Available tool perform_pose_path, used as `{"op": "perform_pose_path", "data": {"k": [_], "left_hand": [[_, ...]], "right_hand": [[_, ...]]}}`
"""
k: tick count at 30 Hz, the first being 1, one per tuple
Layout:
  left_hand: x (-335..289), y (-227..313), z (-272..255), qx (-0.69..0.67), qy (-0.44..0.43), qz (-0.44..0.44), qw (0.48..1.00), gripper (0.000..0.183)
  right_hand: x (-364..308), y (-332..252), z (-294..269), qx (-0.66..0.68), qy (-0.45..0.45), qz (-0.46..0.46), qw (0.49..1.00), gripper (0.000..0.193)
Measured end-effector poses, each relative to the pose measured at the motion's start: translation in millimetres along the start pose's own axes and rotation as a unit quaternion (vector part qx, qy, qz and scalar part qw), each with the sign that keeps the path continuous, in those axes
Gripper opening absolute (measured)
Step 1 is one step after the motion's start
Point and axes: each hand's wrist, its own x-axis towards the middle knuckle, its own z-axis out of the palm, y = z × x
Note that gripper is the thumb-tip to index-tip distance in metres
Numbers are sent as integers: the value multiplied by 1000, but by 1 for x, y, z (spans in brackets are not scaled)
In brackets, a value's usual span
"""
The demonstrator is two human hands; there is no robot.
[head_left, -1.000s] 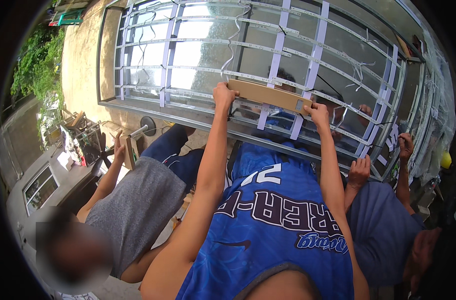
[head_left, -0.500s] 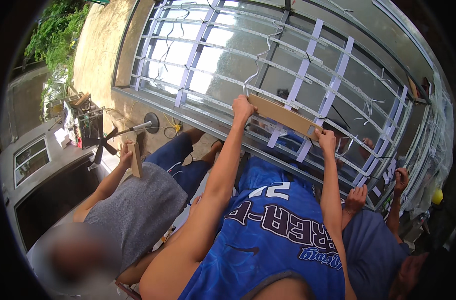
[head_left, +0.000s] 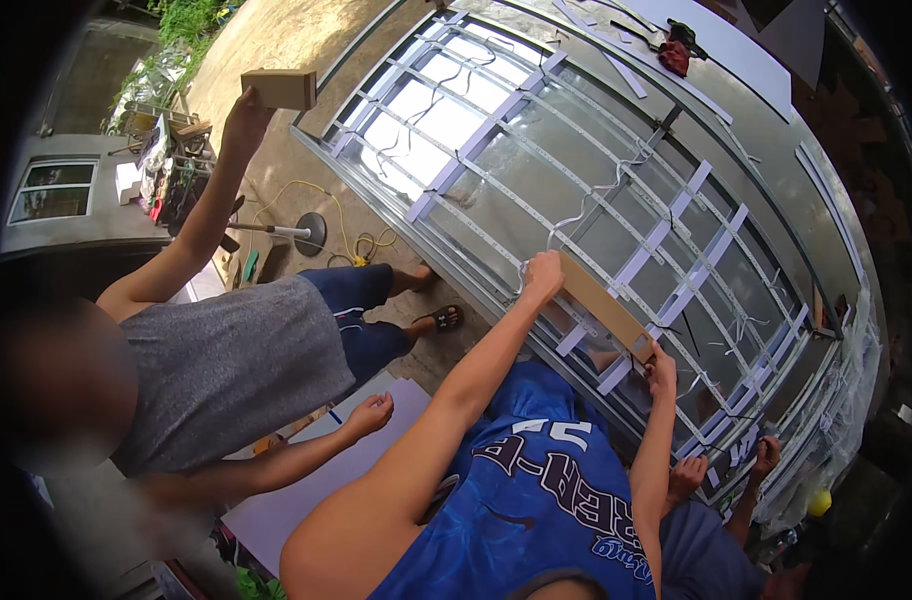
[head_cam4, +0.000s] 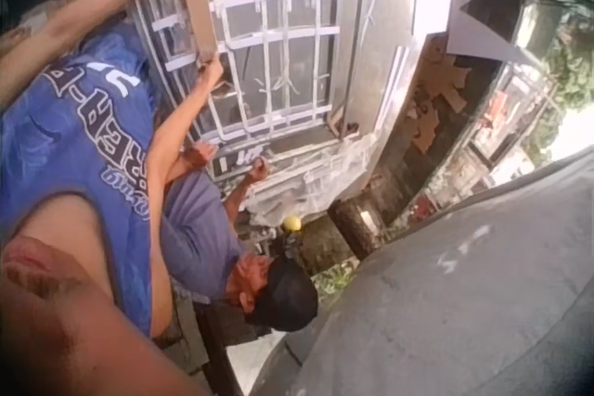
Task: Collaboratively aligning and securing LED strips or materials onto a large metal frame structure.
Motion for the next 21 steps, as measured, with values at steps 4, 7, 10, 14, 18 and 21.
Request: {"op": "perform_pose_path", "data": {"k": [4,7,10,14,18,21], "left_hand": [[-27,3,-14,-6,49,77,996,28],[-55,-3,-34,-26,61,79,995,37],[-70,-20,-49,-49,88,95,990,42],[-79,-28,-67,-22,109,132,985,30],[-75,-29,-64,34,129,147,980,18],[-76,-30,-66,30,116,147,982,17]], "right_hand": [[-19,-5,10,-86,64,-92,990,36],[-50,-1,13,-112,169,-198,959,43],[-80,20,-5,-266,215,-351,872,37],[-95,66,-38,-311,261,-370,835,24],[-124,79,-26,-389,317,-259,826,34],[-132,70,-8,-379,319,-243,834,45]]}}
